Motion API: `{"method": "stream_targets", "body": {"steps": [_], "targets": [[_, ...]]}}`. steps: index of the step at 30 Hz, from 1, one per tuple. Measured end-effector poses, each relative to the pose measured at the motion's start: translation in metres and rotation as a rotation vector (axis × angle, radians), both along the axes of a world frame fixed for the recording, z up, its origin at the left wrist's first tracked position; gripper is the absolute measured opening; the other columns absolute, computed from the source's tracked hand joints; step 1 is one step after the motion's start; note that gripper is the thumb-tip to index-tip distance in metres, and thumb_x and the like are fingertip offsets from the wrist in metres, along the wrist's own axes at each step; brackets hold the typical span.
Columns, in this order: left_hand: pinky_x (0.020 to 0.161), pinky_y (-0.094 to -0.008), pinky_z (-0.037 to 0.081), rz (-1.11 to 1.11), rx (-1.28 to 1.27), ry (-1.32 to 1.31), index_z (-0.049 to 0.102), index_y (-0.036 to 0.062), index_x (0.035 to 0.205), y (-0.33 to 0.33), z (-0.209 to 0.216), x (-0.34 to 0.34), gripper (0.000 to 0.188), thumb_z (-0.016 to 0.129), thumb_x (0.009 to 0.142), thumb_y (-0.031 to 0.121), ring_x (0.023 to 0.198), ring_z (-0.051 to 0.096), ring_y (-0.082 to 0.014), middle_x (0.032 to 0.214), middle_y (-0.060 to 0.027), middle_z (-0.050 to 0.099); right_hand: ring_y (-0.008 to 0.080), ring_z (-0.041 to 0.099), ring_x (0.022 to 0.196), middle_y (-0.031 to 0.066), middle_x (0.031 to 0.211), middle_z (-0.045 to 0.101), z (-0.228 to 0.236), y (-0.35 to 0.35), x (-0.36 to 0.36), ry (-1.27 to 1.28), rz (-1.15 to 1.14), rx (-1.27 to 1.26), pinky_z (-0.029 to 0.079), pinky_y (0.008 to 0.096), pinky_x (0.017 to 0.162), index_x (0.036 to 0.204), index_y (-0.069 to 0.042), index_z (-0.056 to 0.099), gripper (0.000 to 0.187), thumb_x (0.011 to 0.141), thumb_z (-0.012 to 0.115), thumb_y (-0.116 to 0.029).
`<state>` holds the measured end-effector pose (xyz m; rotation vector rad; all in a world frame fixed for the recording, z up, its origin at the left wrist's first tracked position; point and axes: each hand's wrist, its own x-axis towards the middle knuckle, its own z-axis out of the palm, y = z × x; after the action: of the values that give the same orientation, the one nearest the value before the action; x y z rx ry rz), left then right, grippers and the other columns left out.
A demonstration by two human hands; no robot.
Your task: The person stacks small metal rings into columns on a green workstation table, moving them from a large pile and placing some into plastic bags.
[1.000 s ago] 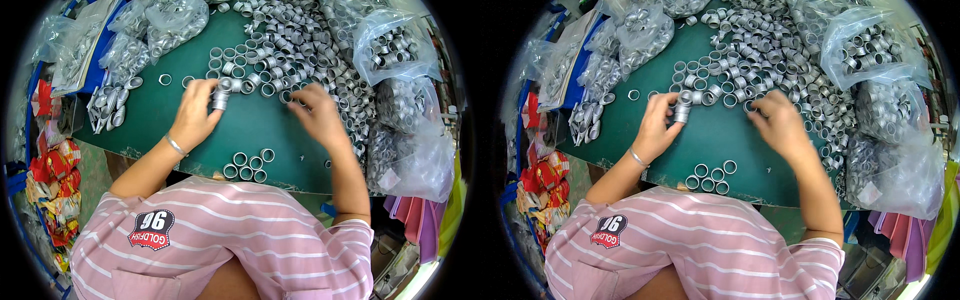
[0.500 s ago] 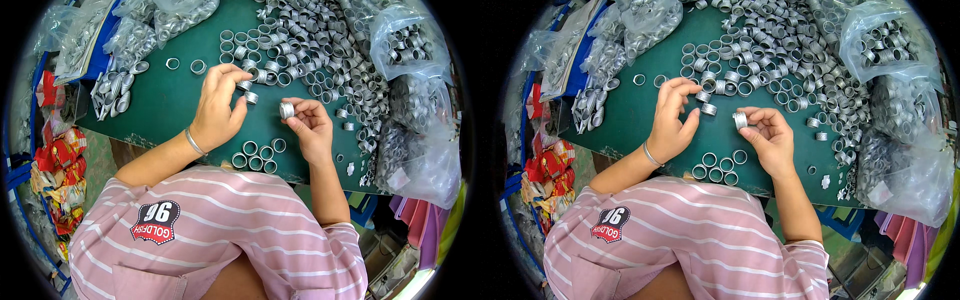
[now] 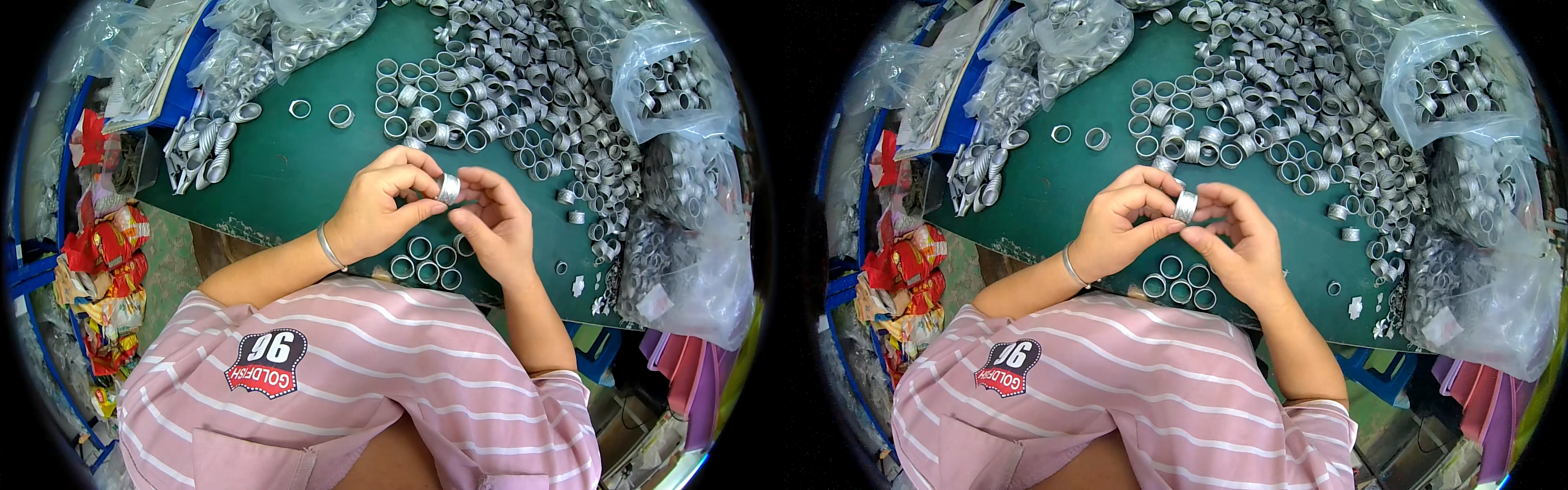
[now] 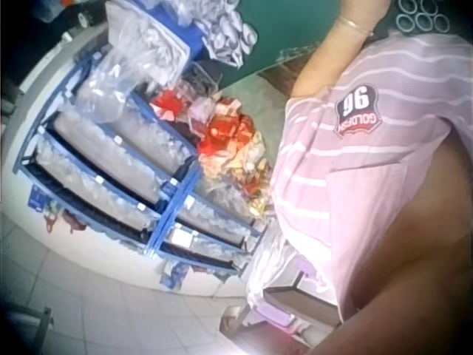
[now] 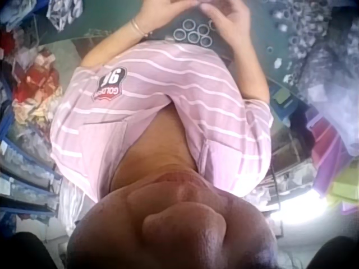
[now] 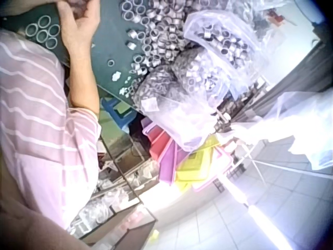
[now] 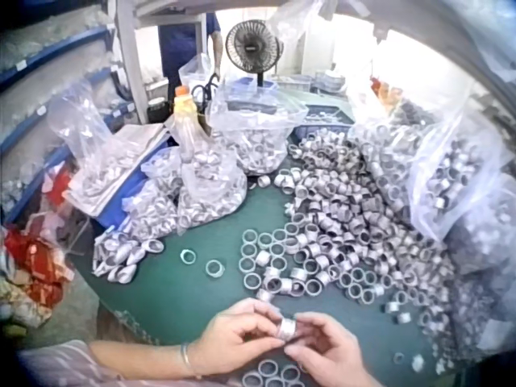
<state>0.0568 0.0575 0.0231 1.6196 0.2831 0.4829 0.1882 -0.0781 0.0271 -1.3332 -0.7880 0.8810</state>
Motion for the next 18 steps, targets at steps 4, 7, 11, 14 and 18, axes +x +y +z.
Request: {"method": "stream_targets", "body": {"steps": [4,7,11,14,18], "targets": [[0.071,-0.0245,0.052,0.054,-0.005,-0.043,0.061,-0.001,0.094,-0.004,0.006,-0.002,0.021,0.068,0.075,-0.004,0.087,0.058,-0.0132,0.107,-0.0103,0.052,0.0119,0.059,0.089,0.0068,0.102,0.059,-0.003,0.005,-0.004,0.093,0.016,0.015,0.05,0.0235,0.075,0.111,0.003,0.055,0.03,0.083,0.065,-0.003],[0.064,-0.0221,0.049,-0.002,0.213,0.02,0.061,0.0015,0.098,0.002,0.01,-0.009,0.025,0.07,0.074,0.0,0.077,0.058,-0.0104,0.102,-0.0083,0.054,0.0096,0.059,0.085,0.0036,0.089,0.062,0.004,0.003,-0.004,0.15,0.114,-0.097,0.049,0.0216,0.073,0.106,0.003,0.058,0.023,0.086,0.063,-0.005],[0.061,-0.0248,0.048,-0.093,0.398,0.191,0.062,0.0034,0.097,0.012,0.012,-0.027,0.029,0.071,0.07,0.002,0.07,0.057,-0.0135,0.095,-0.0074,0.053,0.0182,0.06,0.07,0.0077,0.078,0.062,-0.003,-0.008,0.013,-0.483,0.047,-0.236,0.047,0.0262,0.063,0.103,0.001,0.061,0.02,0.086,0.062,-0.01],[0.062,-0.0281,0.048,-0.181,0.591,0.316,0.06,0.0037,0.099,0.022,0.009,-0.042,0.034,0.073,0.068,0.007,0.069,0.056,-0.0184,0.093,-0.0087,0.052,0.0283,0.057,0.082,0.0127,0.091,0.059,0.008,-0.022,0.021,-0.778,0.14,-0.18,0.046,0.0335,0.072,0.104,-0.001,0.06,0.03,0.08,0.068,-0.017],[0.073,-0.0347,0.047,-0.323,0.592,0.307,0.054,0.0045,0.111,0.018,0.008,-0.051,0.066,0.08,0.059,0.034,0.085,0.054,-0.0277,0.101,-0.0124,0.049,0.032,0.048,0.105,0.0143,0.116,0.049,0.01,-0.043,0.01,-0.958,0.317,-0.2,0.036,0.0413,0.089,0.116,-0.005,0.054,0.063,0.067,0.074,-0.039]]}}
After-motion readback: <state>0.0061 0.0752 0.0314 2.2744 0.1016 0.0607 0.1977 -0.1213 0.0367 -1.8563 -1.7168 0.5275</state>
